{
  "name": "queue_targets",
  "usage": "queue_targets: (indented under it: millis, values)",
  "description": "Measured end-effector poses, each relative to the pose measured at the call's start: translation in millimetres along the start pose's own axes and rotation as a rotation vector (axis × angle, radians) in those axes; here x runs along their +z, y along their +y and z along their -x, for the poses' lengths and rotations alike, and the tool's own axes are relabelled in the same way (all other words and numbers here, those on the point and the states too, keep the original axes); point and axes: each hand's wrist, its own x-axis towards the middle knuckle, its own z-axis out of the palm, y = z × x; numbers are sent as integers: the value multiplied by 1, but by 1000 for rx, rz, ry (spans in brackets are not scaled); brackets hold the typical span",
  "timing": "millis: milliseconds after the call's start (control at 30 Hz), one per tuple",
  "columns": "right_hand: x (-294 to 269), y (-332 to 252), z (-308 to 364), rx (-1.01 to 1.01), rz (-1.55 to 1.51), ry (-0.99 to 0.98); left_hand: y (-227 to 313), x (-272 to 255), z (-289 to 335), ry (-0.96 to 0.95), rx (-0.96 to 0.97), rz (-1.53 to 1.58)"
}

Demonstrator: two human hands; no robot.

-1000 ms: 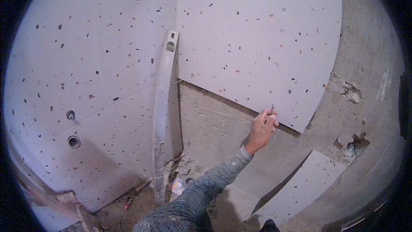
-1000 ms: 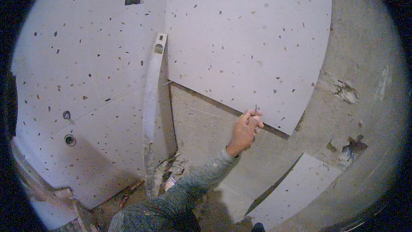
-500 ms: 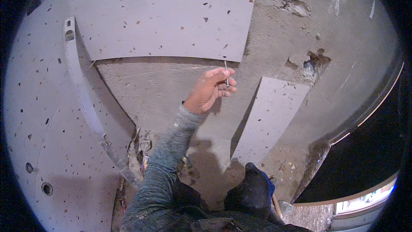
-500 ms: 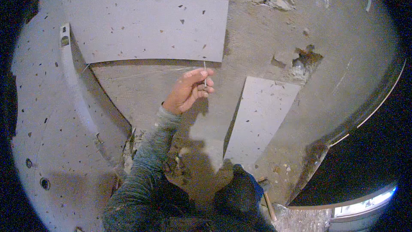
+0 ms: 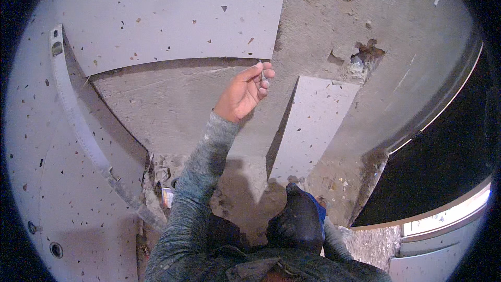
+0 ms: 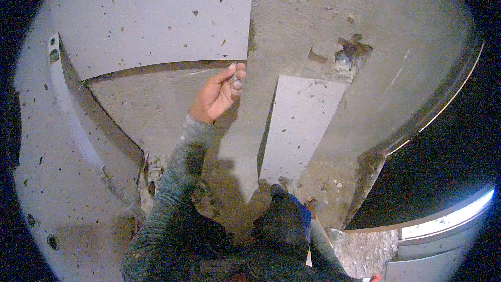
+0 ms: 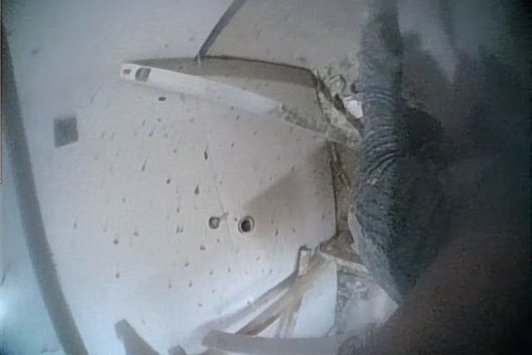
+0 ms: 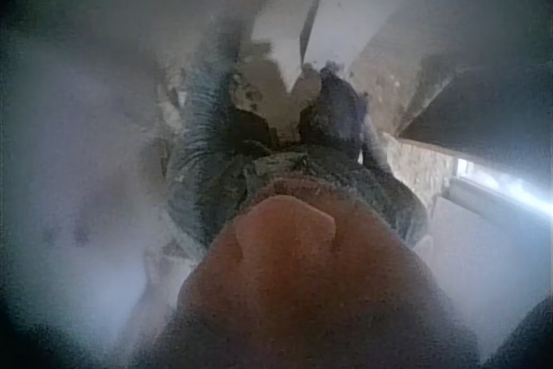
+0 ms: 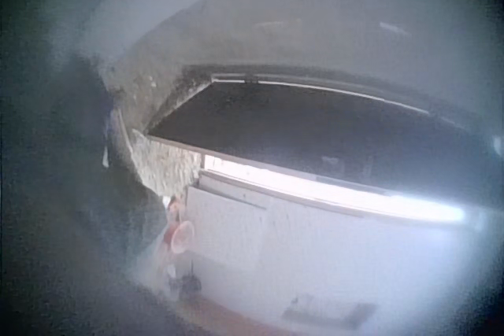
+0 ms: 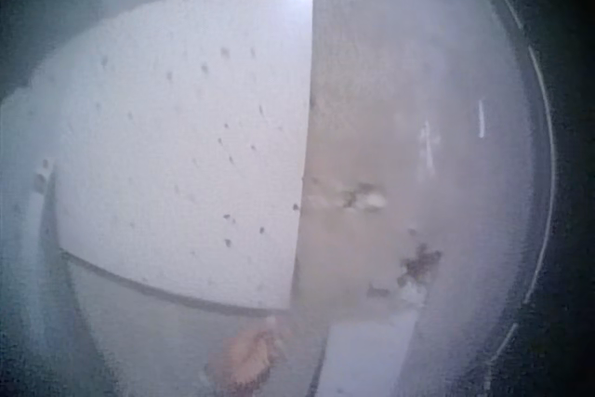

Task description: The person installs a white ceiling panel by first checking its alignment with a spirit level. They then secure the panel to the ceiling using a hammer and nails, repeatedly tapping the nails into place. The person rechecks the alignment with the spirit level after securing the panel.

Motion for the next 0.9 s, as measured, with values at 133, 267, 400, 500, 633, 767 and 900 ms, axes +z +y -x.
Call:
queue_targets:
  millis: [133,267,400,500,633,767,900]
  values:
    - [-23,-17,-20,-92,-32,27,-2,-8,-10,-62,-8,94]
    - [-47,-40,-31,-183,-51,47,0,-8,-12,-87,-26,184]
    - [-87,-89,-35,-184,-21,5,1,-11,-14,-146,-31,236]
    - [-133,-174,-24,-264,-70,10,3,-5,-9,-61,11,158]
    - [-161,-218,-25,-338,-228,102,0,-6,-13,-102,12,185]
    - [-193,-284,-9,-379,-401,89,-1,-13,-15,-164,22,189]
    - [-214,-342,9,-459,-572,82,2,-3,-9,-83,-1,200]
